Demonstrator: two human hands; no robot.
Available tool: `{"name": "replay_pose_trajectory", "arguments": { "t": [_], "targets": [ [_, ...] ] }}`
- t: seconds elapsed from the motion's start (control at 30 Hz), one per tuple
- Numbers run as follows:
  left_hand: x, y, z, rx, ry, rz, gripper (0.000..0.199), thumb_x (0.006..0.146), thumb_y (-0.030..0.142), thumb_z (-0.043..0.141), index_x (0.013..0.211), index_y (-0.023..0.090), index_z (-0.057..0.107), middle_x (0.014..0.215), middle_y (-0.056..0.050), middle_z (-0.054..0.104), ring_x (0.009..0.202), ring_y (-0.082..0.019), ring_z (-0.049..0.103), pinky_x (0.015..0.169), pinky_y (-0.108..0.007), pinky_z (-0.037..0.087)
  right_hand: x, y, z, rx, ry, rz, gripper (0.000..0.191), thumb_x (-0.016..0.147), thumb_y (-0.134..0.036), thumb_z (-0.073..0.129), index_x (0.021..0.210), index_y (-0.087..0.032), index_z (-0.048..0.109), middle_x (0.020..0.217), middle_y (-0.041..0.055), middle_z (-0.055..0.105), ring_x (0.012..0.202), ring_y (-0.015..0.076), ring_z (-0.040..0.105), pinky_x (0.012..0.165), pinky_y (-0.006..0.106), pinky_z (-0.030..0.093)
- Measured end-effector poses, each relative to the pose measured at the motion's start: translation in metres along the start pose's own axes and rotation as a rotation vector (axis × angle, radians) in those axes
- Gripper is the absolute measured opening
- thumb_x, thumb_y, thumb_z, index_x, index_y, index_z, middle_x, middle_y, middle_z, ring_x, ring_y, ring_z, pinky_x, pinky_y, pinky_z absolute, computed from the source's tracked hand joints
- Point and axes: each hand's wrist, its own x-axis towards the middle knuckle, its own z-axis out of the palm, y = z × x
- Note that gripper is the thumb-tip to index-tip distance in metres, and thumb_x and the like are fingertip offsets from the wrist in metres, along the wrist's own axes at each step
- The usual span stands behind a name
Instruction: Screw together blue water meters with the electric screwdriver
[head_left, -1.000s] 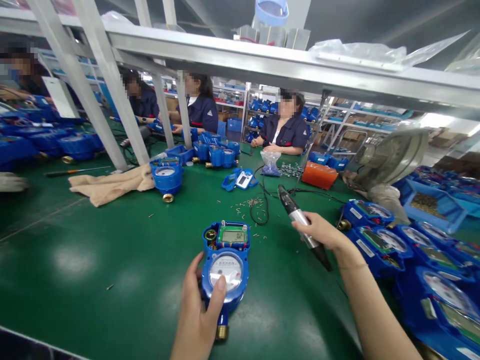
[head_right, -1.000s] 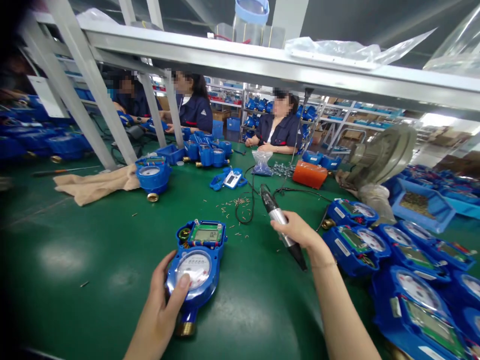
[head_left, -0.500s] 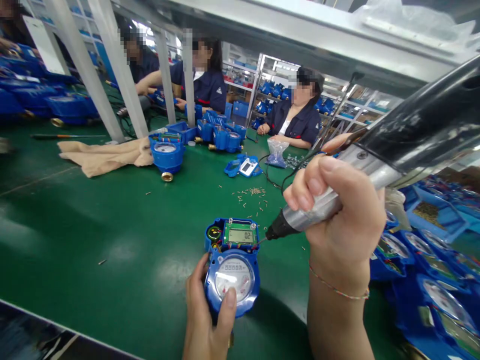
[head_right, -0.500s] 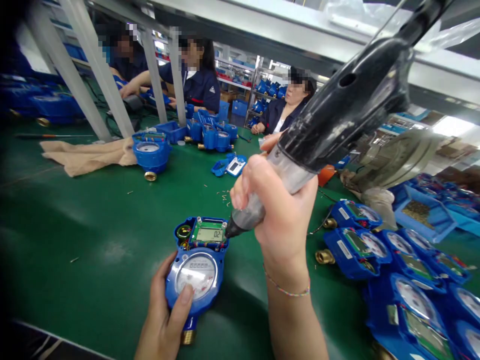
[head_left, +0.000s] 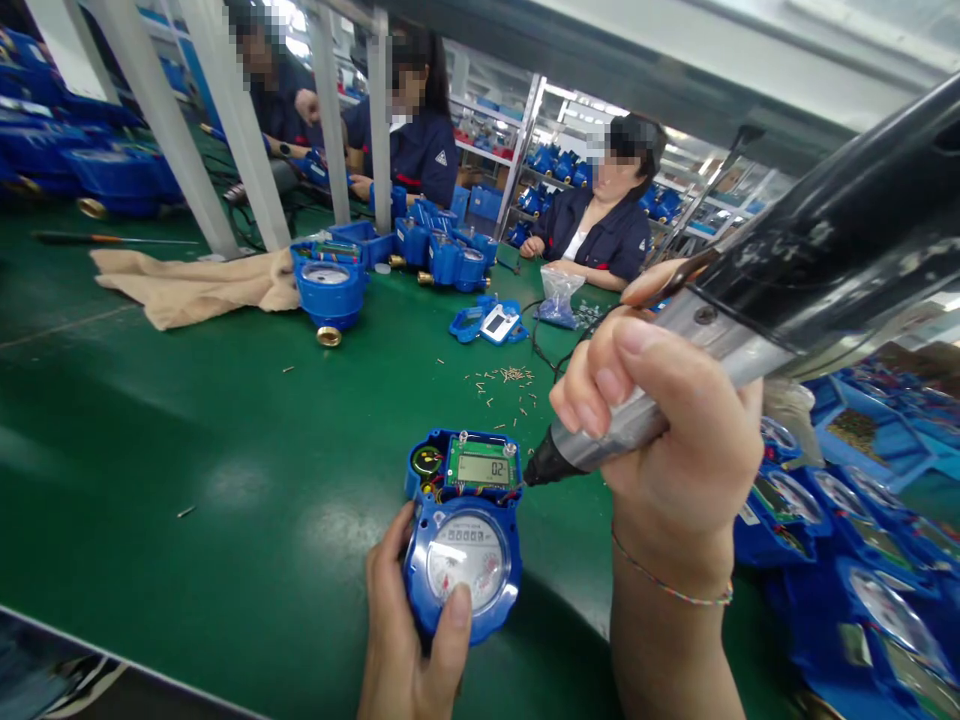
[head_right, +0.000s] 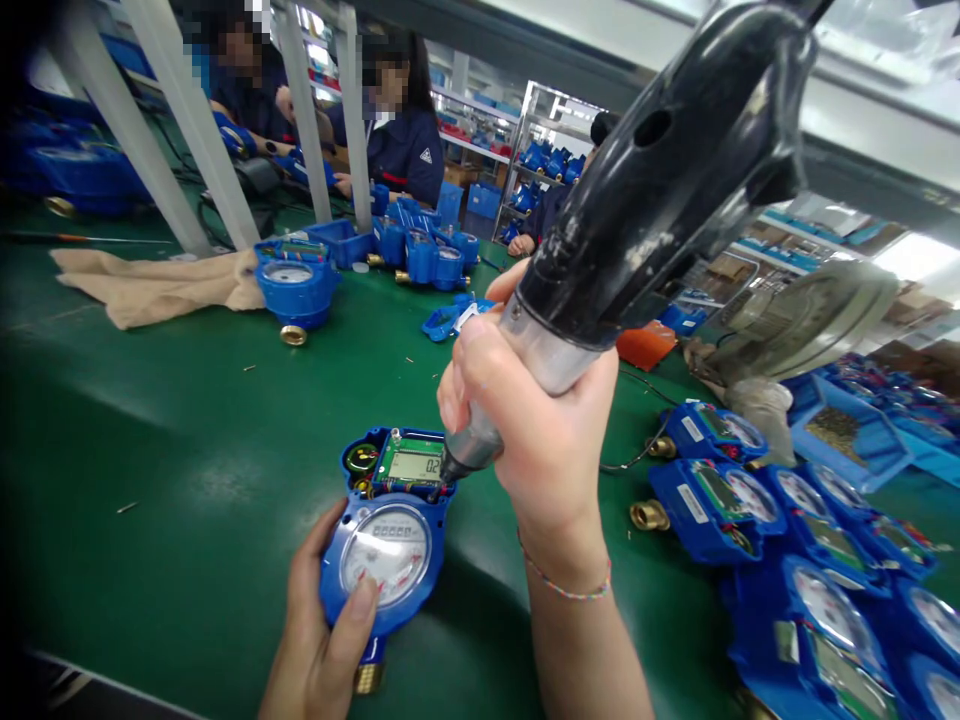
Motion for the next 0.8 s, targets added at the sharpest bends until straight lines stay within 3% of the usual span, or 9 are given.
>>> {"name": "replay_pose_trajectory", "arguments": {
  "t": [0.4,0.57,0.67,0.8],
  "targets": [
    [0.004,-0.003,0.002,0.025,-0.006,0.058,0.073,0.082,0.052,0.055,0.142,0.019,0.031,0.132,-0.015,0.044,0.125,-0.037,0.044,0.104,-0.054,0.039,-0.008,-0.003,0.001,-0.041,-0.055,0.072,0.014,0.078,-0.018,0.069,0.079,-0.023,0.055,0.05,-0.0073,0.051,0.036,0.0105,0.043,0.037,0.025,0.033],
    [0.003,-0.002,0.001,0.02,0.011,0.047,0.07,0.085,0.053,0.051,0.143,0.021,0.03,0.136,-0.015,0.042,0.128,-0.037,0.043,0.105,-0.053,0.037,-0.004,-0.005,0.0,-0.035,-0.079,0.053,0.022,0.078,-0.021,0.07,0.075,-0.026,0.048,0.049,-0.0093,0.043,0.034,0.0091,0.038,0.036,0.024,0.032],
    [0.0,0.0,0.0,0.025,0.016,0.024,0.065,0.088,0.051,0.048,0.143,0.022,0.029,0.14,-0.013,0.041,0.132,-0.035,0.04,0.105,-0.048,0.039,-0.001,-0.005,-0.002,0.003,-0.145,0.054,0.02,0.079,-0.023,0.068,0.081,-0.028,0.049,0.049,-0.0098,0.041,0.033,0.0091,0.035,0.035,0.024,0.033],
    [0.0,0.001,0.0,0.02,0.023,0.027,0.066,0.088,0.052,0.048,0.143,0.021,0.029,0.141,-0.014,0.041,0.132,-0.036,0.04,0.103,-0.047,0.042,0.002,-0.011,-0.006,-0.076,-0.086,0.041,0.021,0.079,-0.03,0.068,0.091,-0.032,0.05,0.051,-0.0098,0.035,0.034,0.0093,0.032,0.036,0.024,0.029]
  ]
}}
